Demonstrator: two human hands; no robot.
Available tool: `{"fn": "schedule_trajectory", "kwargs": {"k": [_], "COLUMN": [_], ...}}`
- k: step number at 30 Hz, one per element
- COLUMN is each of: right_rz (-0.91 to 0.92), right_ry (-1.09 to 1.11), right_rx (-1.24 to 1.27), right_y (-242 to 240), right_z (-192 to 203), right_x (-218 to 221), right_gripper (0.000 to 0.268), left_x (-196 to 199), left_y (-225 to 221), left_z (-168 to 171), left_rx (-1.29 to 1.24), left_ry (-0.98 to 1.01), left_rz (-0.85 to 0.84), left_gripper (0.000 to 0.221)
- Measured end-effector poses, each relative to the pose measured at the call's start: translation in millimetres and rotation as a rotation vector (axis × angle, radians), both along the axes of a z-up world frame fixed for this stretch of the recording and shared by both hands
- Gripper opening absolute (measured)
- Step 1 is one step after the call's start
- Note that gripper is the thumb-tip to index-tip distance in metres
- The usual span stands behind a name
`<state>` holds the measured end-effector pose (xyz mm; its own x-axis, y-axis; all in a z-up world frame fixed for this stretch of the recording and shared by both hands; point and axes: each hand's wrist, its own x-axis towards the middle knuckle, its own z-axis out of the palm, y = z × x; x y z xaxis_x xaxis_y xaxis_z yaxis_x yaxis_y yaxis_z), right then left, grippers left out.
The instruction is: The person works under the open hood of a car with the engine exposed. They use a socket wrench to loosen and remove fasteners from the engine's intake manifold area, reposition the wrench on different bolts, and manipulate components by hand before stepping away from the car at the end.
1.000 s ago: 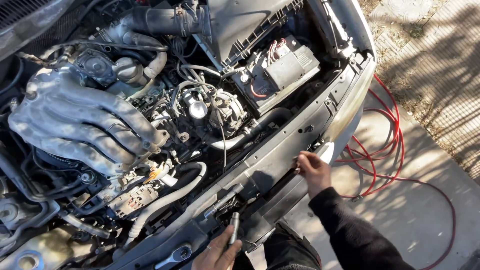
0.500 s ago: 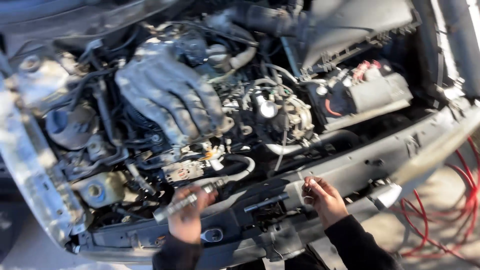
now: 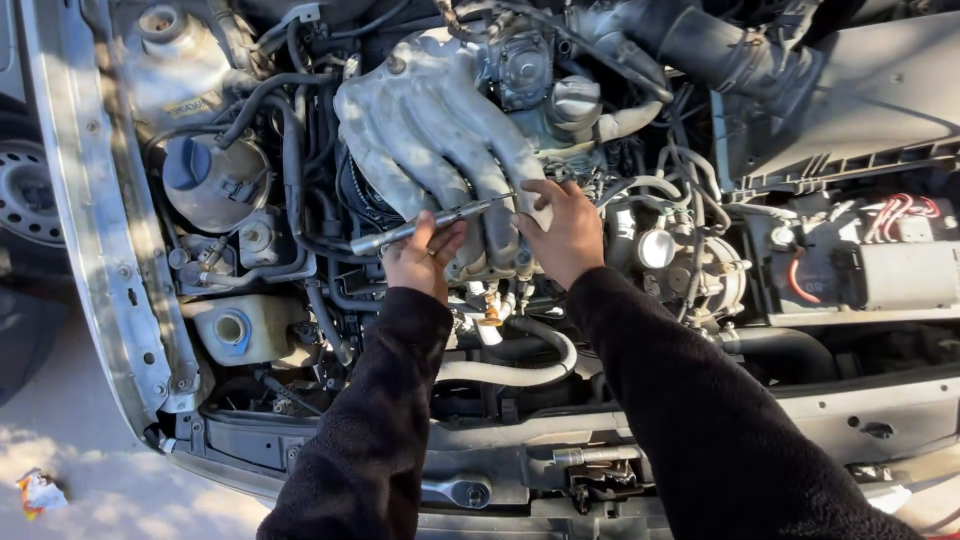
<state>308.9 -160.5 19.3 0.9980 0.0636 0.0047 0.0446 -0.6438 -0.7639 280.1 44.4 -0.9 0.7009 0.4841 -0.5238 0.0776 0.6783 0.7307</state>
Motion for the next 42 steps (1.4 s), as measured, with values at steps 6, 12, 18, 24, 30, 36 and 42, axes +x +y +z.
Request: {"fn": "schedule_trajectory", "kwargs": {"k": [6,12,18,24,30,36,42], "right_rz": [0.073,0.132,0.161,0.19,0.254,0.335,0.344], "right_ry": [-0.088,-0.124,-0.097,-0.071,-0.046,-0.097,-0.124], "right_rx": [-0.04,0.076,0.051,0.052,0.046,0.041,0.012], "right_y": [9.0,3.6,-3.0,-0.4,-6.8,-10.5,-6.8], "right_z": [-22.2,-26.1,-24.7,-10.4,-12.0,-14.8,3.1], "right_x": [17.2,24.8,29.4,29.9,37.2,44.0,36.0], "right_gripper": [0.022,0.016,0.018,0.031,0.03,0.03,0.031], "left_x": [11.6,19.3,22.4,0.8,-9.9,-16.9,0.4], "left_y": [-5.1,-1.4,-15.2,-18.4,-10.9,11.4,62.2], "left_z": [-0.1,2.1,10.9,8.3,-0.2,14.9,25.4], "left_rx": [-0.023,-0.038,-0.007,-0.04,-0.089,-0.029,0.607], "left_ry": [0.001,0.018,0.026,-0.037,-0.135,-0.172,-0.036], "left_rz": [-0.046,-0.14,-0.24,-0.21,-0.154,-0.126,-0.657], "left_gripper": [0.034,0.033,0.028,0.023,0.025,0.009,0.009]}}
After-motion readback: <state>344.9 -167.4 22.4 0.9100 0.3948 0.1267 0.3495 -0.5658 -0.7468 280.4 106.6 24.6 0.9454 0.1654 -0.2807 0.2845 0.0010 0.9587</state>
